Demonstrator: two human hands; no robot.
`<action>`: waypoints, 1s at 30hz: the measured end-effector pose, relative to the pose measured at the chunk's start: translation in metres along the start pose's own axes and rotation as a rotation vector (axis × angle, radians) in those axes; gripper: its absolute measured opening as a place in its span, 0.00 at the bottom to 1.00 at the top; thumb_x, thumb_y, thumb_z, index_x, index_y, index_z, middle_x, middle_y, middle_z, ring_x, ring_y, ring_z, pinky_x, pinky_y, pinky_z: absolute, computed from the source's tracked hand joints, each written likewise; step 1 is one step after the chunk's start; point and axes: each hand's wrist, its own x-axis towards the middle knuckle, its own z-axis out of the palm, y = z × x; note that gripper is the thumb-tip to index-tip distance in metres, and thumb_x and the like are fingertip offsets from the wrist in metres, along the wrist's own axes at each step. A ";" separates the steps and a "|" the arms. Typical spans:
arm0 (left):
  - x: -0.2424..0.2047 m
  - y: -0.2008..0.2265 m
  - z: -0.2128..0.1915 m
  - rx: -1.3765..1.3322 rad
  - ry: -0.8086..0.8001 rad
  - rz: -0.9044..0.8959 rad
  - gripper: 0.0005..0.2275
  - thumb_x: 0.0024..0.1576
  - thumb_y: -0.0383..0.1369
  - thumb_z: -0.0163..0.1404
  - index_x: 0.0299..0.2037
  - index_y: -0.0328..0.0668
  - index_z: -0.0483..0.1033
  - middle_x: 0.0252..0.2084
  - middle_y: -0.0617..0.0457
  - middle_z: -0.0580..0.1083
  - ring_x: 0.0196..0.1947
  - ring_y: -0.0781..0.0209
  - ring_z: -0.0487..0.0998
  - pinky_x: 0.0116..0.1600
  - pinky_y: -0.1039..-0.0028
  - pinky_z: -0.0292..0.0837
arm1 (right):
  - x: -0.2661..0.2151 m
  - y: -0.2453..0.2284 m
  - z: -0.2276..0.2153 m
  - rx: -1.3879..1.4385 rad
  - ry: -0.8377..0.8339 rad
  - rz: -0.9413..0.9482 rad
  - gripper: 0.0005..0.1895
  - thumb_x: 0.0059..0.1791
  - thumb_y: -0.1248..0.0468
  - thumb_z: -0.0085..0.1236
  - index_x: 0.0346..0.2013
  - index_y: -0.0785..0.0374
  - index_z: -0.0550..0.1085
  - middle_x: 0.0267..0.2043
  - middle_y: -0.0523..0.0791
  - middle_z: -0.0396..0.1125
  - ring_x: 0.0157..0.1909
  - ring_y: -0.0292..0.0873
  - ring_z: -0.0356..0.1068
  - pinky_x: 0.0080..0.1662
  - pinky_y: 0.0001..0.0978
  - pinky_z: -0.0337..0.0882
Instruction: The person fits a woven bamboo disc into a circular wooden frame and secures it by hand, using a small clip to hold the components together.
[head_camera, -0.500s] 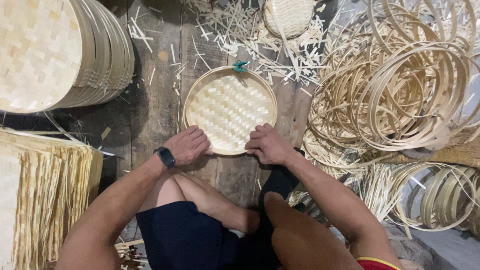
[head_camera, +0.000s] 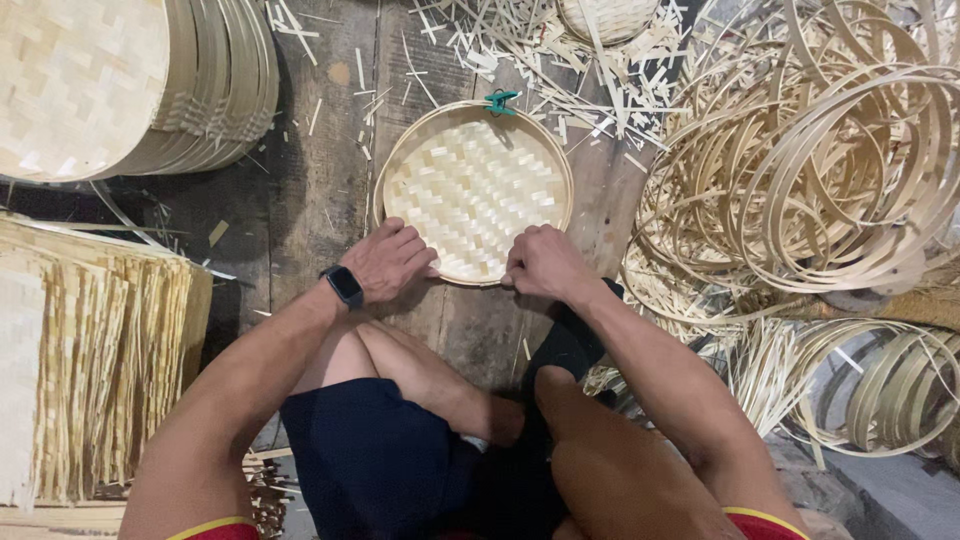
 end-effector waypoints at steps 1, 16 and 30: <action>0.000 0.000 0.000 0.005 -0.028 0.012 0.07 0.59 0.34 0.48 0.40 0.40 0.75 0.33 0.53 0.70 0.40 0.57 0.71 0.54 0.65 0.65 | 0.003 0.001 0.001 0.032 -0.039 0.050 0.06 0.35 0.62 0.72 0.25 0.58 0.84 0.29 0.49 0.74 0.34 0.52 0.74 0.42 0.42 0.73; 0.013 0.010 -0.001 -0.083 0.110 -0.037 0.10 0.54 0.41 0.57 0.33 0.43 0.76 0.33 0.53 0.73 0.40 0.56 0.73 0.53 0.64 0.66 | -0.015 -0.022 0.013 -0.230 0.166 -0.382 0.11 0.39 0.67 0.61 0.37 0.59 0.77 0.36 0.43 0.69 0.45 0.46 0.68 0.49 0.40 0.67; 0.021 -0.015 -0.001 0.006 0.012 0.045 0.14 0.57 0.42 0.53 0.36 0.36 0.72 0.35 0.47 0.71 0.39 0.50 0.72 0.50 0.62 0.71 | 0.006 0.043 -0.043 -0.186 0.037 -0.378 0.21 0.28 0.69 0.64 0.35 0.59 0.80 0.38 0.41 0.71 0.48 0.47 0.67 0.51 0.40 0.66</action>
